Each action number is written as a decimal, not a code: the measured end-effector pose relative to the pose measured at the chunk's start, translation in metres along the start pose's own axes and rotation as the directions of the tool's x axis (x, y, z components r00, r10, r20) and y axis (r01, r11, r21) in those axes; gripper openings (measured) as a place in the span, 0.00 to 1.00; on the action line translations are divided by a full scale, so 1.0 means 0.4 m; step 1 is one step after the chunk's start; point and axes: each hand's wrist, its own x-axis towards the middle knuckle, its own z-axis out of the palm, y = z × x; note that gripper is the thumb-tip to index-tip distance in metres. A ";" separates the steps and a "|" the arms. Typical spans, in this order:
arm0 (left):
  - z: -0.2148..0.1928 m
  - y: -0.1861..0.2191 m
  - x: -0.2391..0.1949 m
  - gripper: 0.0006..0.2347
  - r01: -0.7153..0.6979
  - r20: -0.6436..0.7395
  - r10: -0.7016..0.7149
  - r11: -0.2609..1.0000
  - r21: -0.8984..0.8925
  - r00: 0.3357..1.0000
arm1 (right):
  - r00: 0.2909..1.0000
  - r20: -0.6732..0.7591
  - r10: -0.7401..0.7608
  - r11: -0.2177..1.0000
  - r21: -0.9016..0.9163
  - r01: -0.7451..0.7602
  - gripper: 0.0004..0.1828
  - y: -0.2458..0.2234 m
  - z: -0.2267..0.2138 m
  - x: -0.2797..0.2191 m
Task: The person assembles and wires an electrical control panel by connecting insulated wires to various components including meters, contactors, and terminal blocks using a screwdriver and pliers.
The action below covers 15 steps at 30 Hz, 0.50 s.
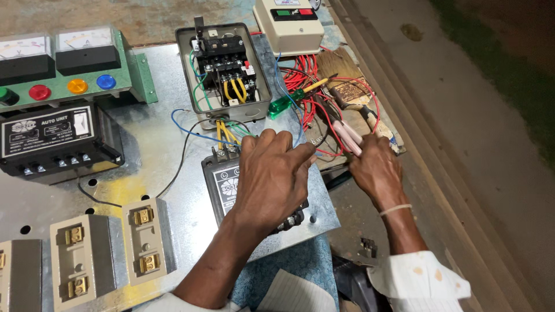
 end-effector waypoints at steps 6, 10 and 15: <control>-0.003 0.002 0.002 0.09 0.043 0.008 -0.043 0.999 0.018 0.999 | 0.993 -0.034 -0.115 0.973 0.198 0.120 0.21 0.069 -0.026 -0.058; 0.005 0.005 0.009 0.10 0.067 0.025 -0.069 0.996 0.056 0.997 | 0.995 0.049 -0.085 0.845 0.532 0.046 0.22 0.104 -0.023 -0.080; 0.011 0.009 0.009 0.07 0.084 -0.010 -0.083 0.993 0.078 0.996 | 0.976 0.219 -0.002 0.637 0.753 -0.168 0.17 0.103 -0.014 -0.077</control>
